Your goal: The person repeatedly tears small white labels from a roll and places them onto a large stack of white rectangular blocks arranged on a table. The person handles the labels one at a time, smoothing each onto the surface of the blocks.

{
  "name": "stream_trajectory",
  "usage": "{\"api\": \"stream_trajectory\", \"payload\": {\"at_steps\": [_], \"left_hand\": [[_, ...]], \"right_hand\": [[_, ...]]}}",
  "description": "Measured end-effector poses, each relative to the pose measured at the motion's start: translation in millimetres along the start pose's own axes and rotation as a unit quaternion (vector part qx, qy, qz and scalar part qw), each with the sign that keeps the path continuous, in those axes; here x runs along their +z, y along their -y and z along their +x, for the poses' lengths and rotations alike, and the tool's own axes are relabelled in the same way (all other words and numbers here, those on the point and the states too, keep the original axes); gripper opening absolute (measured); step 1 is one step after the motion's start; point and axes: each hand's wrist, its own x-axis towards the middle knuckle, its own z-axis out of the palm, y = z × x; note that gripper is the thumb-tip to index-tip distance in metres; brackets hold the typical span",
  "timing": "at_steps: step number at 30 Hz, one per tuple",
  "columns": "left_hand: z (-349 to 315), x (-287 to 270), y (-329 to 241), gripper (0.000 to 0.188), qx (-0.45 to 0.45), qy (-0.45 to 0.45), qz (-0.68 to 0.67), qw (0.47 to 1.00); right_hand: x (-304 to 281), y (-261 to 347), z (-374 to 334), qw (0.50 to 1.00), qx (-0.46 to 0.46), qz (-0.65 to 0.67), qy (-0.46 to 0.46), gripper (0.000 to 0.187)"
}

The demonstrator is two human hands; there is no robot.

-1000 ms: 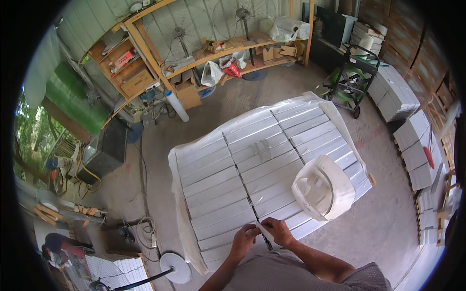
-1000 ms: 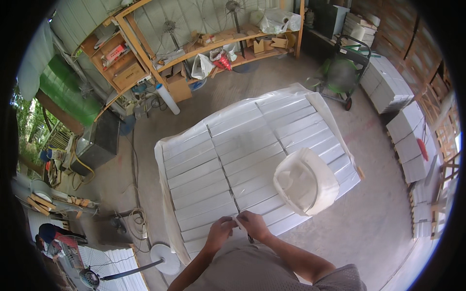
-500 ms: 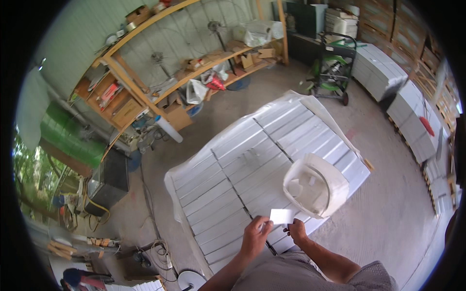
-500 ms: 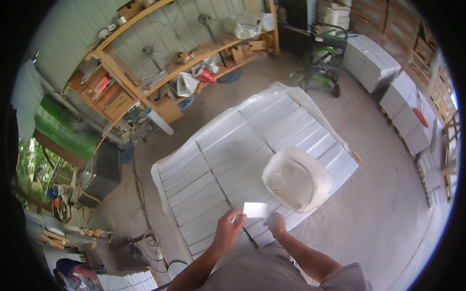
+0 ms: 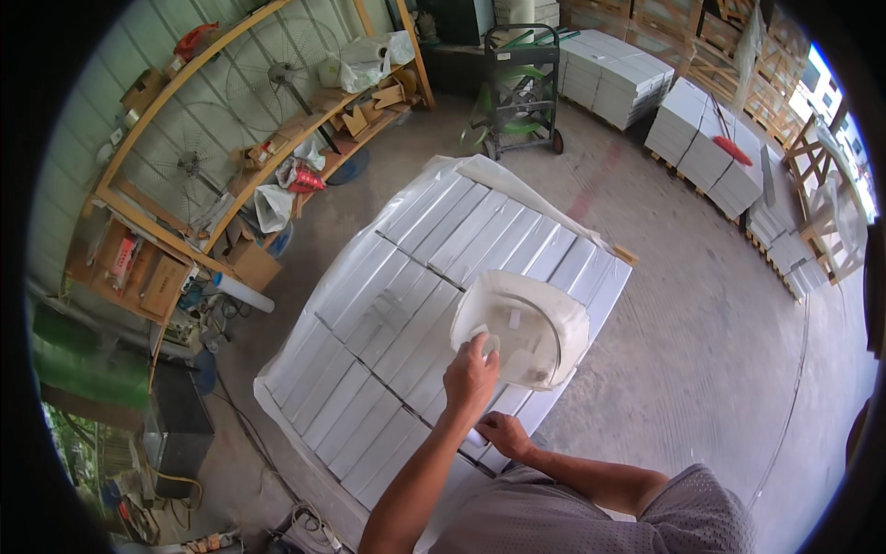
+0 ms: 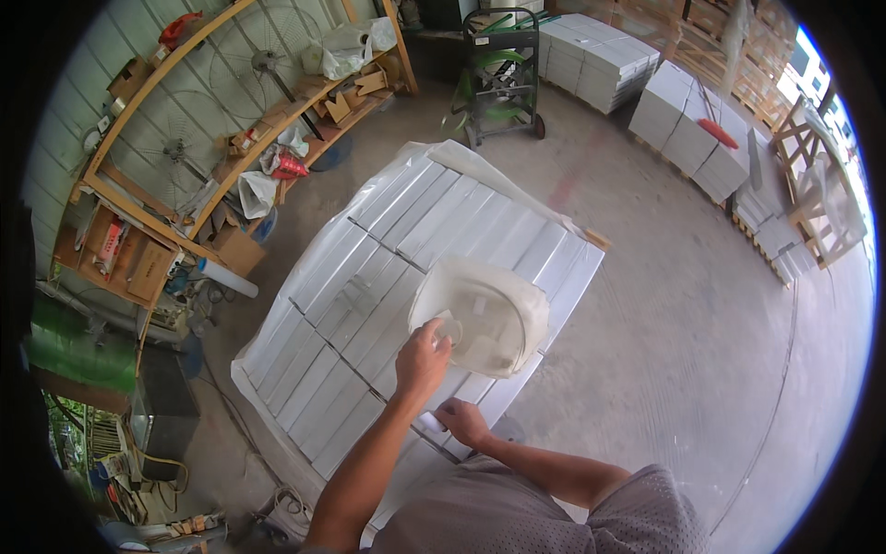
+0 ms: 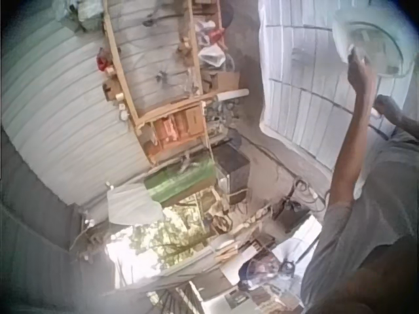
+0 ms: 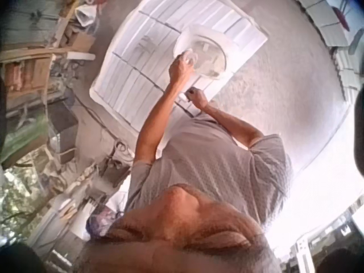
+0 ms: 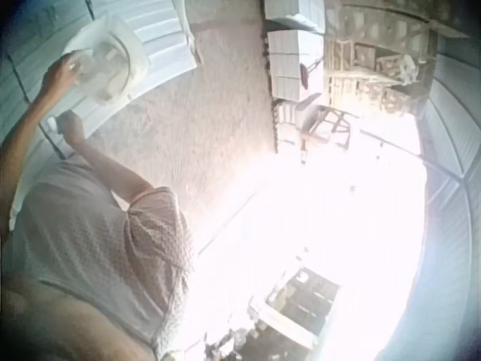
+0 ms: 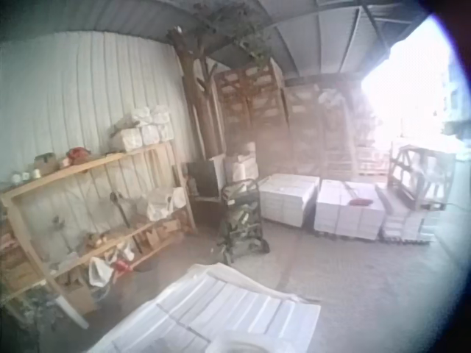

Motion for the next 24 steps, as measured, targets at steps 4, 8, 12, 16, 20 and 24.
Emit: {"api": "stream_trajectory", "payload": {"at_steps": [4,8,12,16,20,24], "left_hand": [[-33,-31,35,0.015,-0.007,-0.035,-0.083,0.996],[-85,-40,99,0.029,-0.198,-0.047,-0.124,0.971],[-127,-44,138,0.038,-0.38,-0.029,-0.267,0.885],[-145,-65,140,0.032,-0.439,0.019,-0.41,0.799],[-162,-70,159,0.03,-0.455,0.034,-0.454,0.765],[-179,-75,177,0.03,-0.463,-0.003,-0.461,0.757]], "right_hand": [[6,1,-2,0.978,-0.136,-0.117,-0.101,0.016],[14,28,9,0.933,-0.271,-0.175,-0.16,0.012],[35,52,19,0.906,-0.339,-0.22,-0.128,0.013],[57,62,26,0.892,-0.379,-0.231,-0.089,0.017],[79,61,35,0.898,-0.369,-0.229,-0.068,0.02],[100,57,42,0.951,-0.263,-0.162,-0.028,0.013]]}}
